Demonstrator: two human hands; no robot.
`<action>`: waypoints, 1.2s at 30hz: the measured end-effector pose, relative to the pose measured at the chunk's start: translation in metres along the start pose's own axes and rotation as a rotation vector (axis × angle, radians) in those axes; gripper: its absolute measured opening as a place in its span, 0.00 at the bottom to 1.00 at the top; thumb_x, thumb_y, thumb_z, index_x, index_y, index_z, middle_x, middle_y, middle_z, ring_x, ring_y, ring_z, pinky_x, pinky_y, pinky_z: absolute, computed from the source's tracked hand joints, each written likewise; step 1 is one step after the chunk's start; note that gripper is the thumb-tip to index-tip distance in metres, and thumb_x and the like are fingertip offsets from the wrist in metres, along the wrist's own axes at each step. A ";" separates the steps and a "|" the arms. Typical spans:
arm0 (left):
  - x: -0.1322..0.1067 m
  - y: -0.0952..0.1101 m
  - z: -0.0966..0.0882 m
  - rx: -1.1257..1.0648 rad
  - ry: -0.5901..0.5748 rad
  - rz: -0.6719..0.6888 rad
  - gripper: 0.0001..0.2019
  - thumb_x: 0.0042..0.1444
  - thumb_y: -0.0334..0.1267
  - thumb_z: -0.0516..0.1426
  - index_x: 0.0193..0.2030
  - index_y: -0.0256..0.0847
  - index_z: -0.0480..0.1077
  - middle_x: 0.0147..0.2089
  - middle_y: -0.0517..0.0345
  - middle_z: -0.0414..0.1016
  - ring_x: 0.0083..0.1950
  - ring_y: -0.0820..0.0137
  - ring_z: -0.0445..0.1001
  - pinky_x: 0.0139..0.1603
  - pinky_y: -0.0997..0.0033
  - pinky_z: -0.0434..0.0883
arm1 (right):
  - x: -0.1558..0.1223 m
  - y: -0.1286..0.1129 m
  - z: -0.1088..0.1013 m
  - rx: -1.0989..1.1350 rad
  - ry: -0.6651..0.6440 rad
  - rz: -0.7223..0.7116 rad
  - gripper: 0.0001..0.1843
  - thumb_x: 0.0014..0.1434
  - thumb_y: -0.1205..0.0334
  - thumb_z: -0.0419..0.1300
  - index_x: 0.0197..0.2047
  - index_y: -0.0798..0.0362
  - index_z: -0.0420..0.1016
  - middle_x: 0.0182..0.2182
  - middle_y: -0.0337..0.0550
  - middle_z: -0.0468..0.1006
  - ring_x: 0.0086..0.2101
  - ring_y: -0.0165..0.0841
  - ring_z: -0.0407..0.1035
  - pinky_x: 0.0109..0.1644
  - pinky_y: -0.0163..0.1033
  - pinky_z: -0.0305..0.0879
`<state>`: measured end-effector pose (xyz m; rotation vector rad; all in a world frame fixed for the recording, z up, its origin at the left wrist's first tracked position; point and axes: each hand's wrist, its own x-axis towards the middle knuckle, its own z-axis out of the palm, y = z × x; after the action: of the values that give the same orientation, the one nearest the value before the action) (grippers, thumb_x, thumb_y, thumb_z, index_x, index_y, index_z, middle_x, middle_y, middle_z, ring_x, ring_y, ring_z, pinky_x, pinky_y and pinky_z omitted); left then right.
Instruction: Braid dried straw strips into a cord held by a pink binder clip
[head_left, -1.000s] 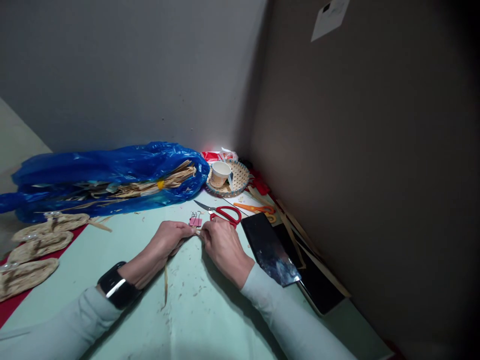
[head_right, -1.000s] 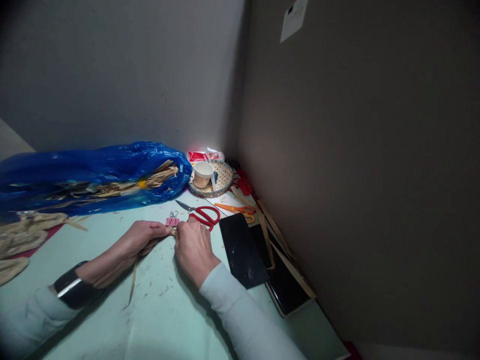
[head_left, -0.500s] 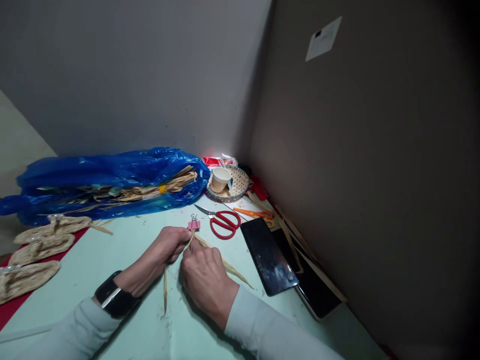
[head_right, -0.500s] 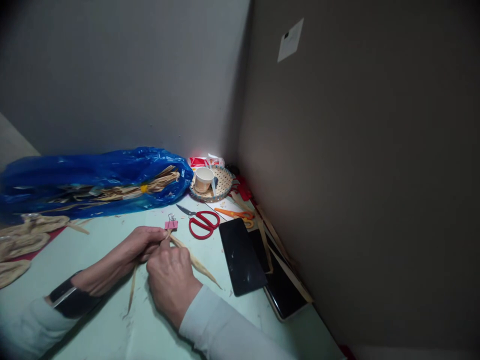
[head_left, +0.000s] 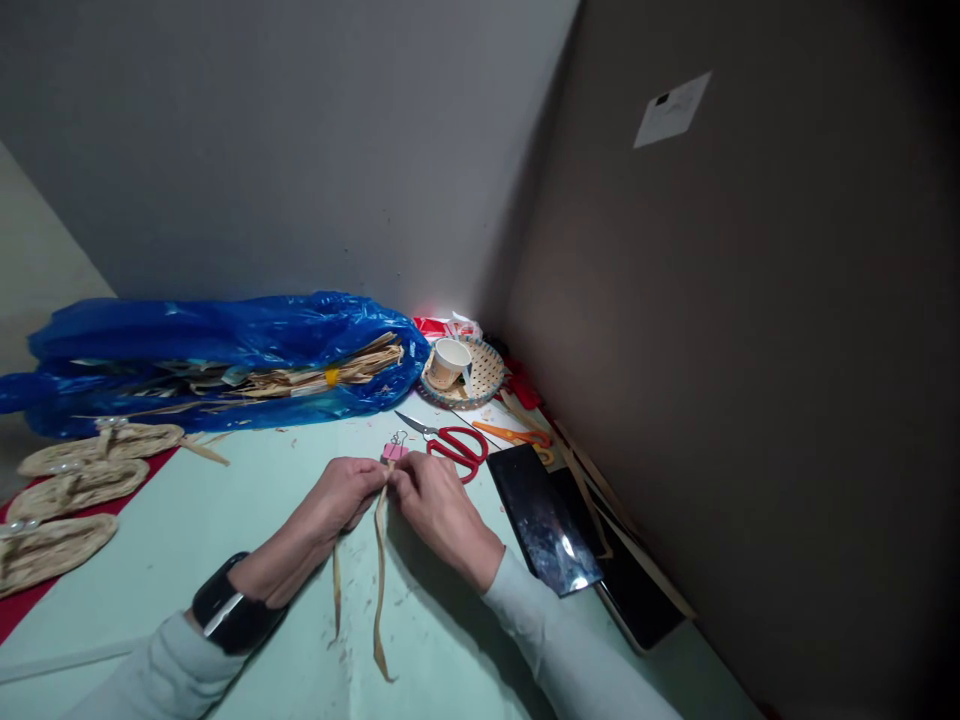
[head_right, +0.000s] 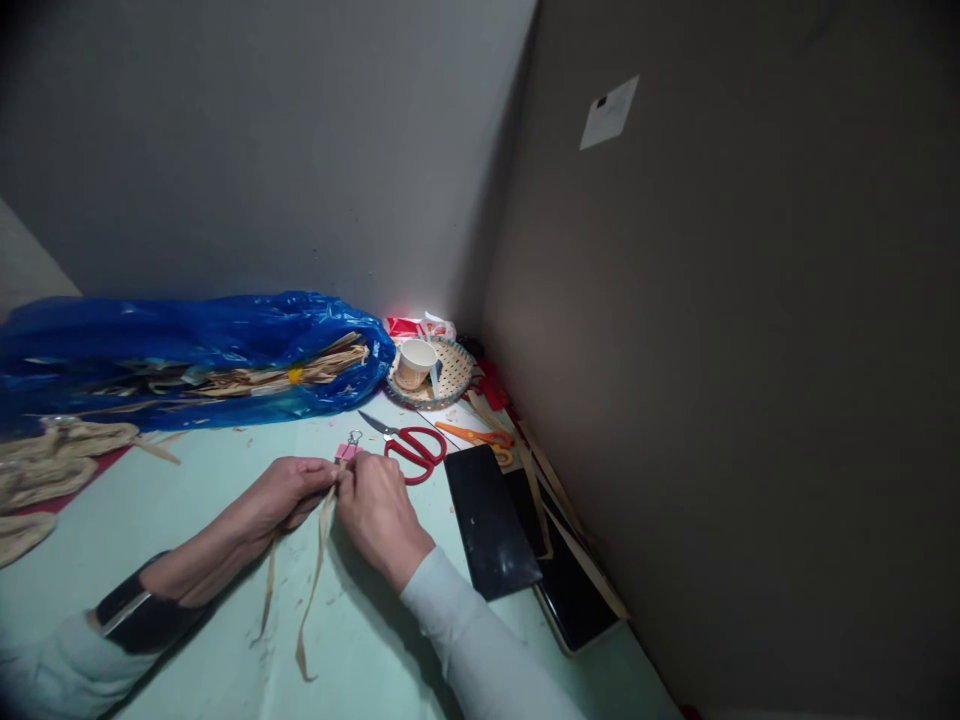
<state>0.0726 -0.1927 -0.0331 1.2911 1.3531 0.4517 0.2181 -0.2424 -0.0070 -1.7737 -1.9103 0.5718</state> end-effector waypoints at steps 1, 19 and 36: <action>0.000 -0.001 0.000 0.007 0.000 0.006 0.15 0.66 0.45 0.59 0.54 0.38 0.72 0.51 0.52 0.78 0.44 0.64 0.79 0.43 0.58 0.79 | 0.002 0.000 0.003 0.023 -0.001 0.016 0.12 0.69 0.66 0.52 0.42 0.59 0.78 0.37 0.49 0.82 0.40 0.35 0.73 0.39 0.35 0.59; -0.031 0.015 0.007 0.671 0.246 0.332 0.14 0.64 0.32 0.52 0.26 0.42 0.70 0.28 0.55 0.76 0.35 0.60 0.75 0.37 0.64 0.64 | 0.014 0.005 0.015 0.283 0.095 0.183 0.09 0.58 0.73 0.60 0.28 0.58 0.80 0.25 0.43 0.79 0.28 0.31 0.68 0.32 0.34 0.53; -0.063 0.010 0.048 0.909 0.126 0.405 0.14 0.52 0.22 0.51 0.36 0.39 0.76 0.35 0.38 0.83 0.35 0.50 0.80 0.36 0.59 0.65 | 0.018 0.021 0.014 0.638 -0.020 0.232 0.13 0.53 0.71 0.58 0.26 0.59 0.85 0.19 0.39 0.77 0.22 0.26 0.63 0.27 0.30 0.56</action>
<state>0.1025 -0.2631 -0.0093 2.3393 1.4546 0.1738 0.2260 -0.2222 -0.0295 -1.5562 -1.3194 1.1354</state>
